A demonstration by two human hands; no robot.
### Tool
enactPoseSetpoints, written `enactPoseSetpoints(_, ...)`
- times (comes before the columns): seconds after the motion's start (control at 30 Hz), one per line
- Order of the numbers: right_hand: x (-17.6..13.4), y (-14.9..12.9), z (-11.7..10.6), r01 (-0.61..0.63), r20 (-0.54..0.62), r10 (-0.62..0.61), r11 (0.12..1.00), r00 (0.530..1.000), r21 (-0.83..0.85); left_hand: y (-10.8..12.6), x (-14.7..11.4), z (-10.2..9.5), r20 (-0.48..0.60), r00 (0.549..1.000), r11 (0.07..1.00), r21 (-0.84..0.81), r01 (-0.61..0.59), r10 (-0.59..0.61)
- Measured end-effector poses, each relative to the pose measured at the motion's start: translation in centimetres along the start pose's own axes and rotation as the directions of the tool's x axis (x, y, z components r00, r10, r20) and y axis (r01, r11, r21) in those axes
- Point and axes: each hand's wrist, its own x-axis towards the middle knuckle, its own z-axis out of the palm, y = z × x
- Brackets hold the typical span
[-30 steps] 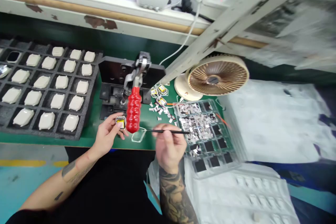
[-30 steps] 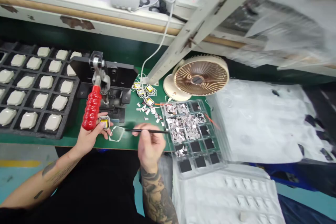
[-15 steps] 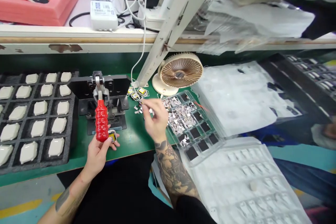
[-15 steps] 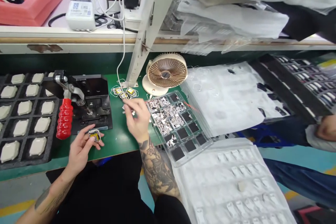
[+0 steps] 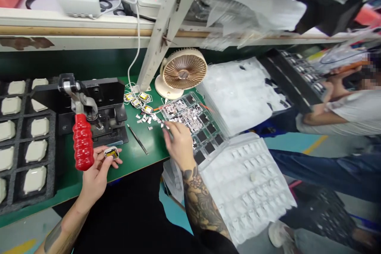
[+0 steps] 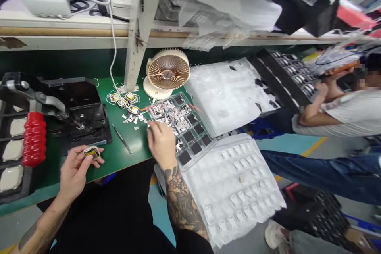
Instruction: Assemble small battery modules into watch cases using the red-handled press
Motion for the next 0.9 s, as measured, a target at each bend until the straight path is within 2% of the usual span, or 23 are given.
enactPoseSetpoints(0.07,1.0,2.4,-1.4,-0.089,0.027,0.092,0.989,0.995,-0.123,-0.2,-0.1,-0.2,0.004,1.000,1.000,-0.004,-0.001,0.001)
enactPoseSetpoints(0.17,2.4,4.6,-2.6,-0.097,0.144,0.125,0.978,0.982,-0.186,-0.4,-0.1,-0.3,0.020,1.000,1.000,0.002,-0.003,0.003)
enactPoseSetpoints(0.27,3.5,5.1,-3.1,-0.051,0.250,0.105,0.976,0.963,-0.214,-0.5,-0.1,-0.4,0.023,1.000,1.000,0.024,-0.003,0.003)
enactPoseSetpoints(0.33,3.8,5.1,-3.6,-0.049,0.272,0.110,0.974,0.956,-0.221,-0.6,-0.2,-0.4,0.015,1.000,0.999,0.033,-0.009,0.009)
enactPoseSetpoints(0.5,3.9,5.6,-5.1,-0.083,0.292,0.117,0.989,0.949,-0.126,-0.7,-0.2,-0.5,0.019,1.000,0.999,0.031,-0.025,0.024)
enactPoseSetpoints(0.67,4.1,6.2,-4.2,-0.182,0.375,0.154,0.983,0.914,0.040,-0.7,-0.1,-0.5,0.037,0.999,0.999,0.038,-0.021,0.020)
enactPoseSetpoints(0.77,4.1,6.1,-3.7,-0.188,0.369,0.145,0.979,0.918,0.083,-0.7,-0.1,-0.5,0.032,0.999,0.999,0.037,-0.025,0.024)
enactPoseSetpoints(0.9,3.8,5.7,-4.1,-0.179,0.253,0.151,0.980,0.956,0.092,-0.7,-0.2,-0.6,0.034,0.999,0.999,0.048,-0.025,0.023)
